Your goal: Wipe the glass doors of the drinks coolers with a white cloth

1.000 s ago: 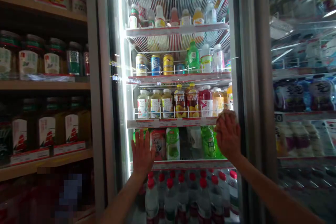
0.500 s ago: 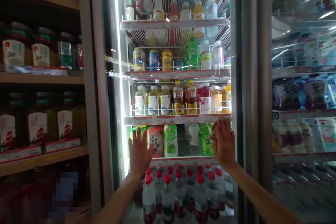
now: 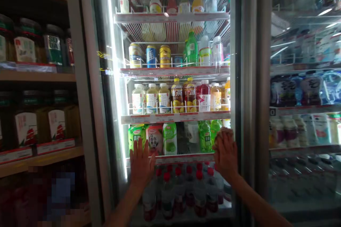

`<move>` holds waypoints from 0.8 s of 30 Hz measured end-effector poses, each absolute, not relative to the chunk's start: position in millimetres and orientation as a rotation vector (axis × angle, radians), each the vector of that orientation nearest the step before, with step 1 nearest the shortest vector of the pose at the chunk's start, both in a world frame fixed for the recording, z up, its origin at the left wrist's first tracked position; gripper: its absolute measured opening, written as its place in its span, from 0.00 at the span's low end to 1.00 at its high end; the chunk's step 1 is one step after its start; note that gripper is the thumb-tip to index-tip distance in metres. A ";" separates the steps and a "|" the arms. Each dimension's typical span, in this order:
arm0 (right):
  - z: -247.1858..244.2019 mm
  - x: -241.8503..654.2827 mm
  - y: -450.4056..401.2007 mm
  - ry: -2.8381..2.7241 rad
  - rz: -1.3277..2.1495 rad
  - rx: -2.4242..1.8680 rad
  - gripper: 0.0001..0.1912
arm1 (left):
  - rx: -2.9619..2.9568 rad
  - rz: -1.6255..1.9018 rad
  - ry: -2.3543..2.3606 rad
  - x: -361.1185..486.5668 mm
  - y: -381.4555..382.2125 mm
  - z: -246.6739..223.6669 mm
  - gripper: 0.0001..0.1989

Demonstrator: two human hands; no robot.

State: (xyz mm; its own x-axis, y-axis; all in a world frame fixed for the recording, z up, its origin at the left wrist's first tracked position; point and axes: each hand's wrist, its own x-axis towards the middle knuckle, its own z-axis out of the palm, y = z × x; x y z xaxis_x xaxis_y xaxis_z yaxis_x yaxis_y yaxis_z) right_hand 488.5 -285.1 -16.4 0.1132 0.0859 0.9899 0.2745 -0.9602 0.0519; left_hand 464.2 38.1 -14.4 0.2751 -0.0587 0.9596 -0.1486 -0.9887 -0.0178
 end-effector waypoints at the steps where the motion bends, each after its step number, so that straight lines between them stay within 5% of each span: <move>1: -24.7 485.7 -268.2 -0.455 -1.931 -2.254 0.34 | 2.451 1.837 -0.197 463.3 36.8 -16.3 0.35; 7: -47.6 479.4 -207.7 -0.967 -1.820 -2.285 0.30 | 2.503 1.811 -0.256 457.8 39.1 -26.6 0.34; 15: -31.0 488.1 -284.3 -0.306 -1.957 -2.223 0.34 | 2.496 1.732 -0.193 455.1 29.3 -45.0 0.31; 20: -59.9 476.3 -204.6 -0.864 -1.761 -2.355 0.33 | 2.550 1.689 -0.207 448.0 28.8 -49.7 0.30; 24: -55.8 477.9 -218.9 -0.904 -1.749 -2.352 0.32 | 2.591 1.677 -0.267 444.3 34.7 -50.6 0.29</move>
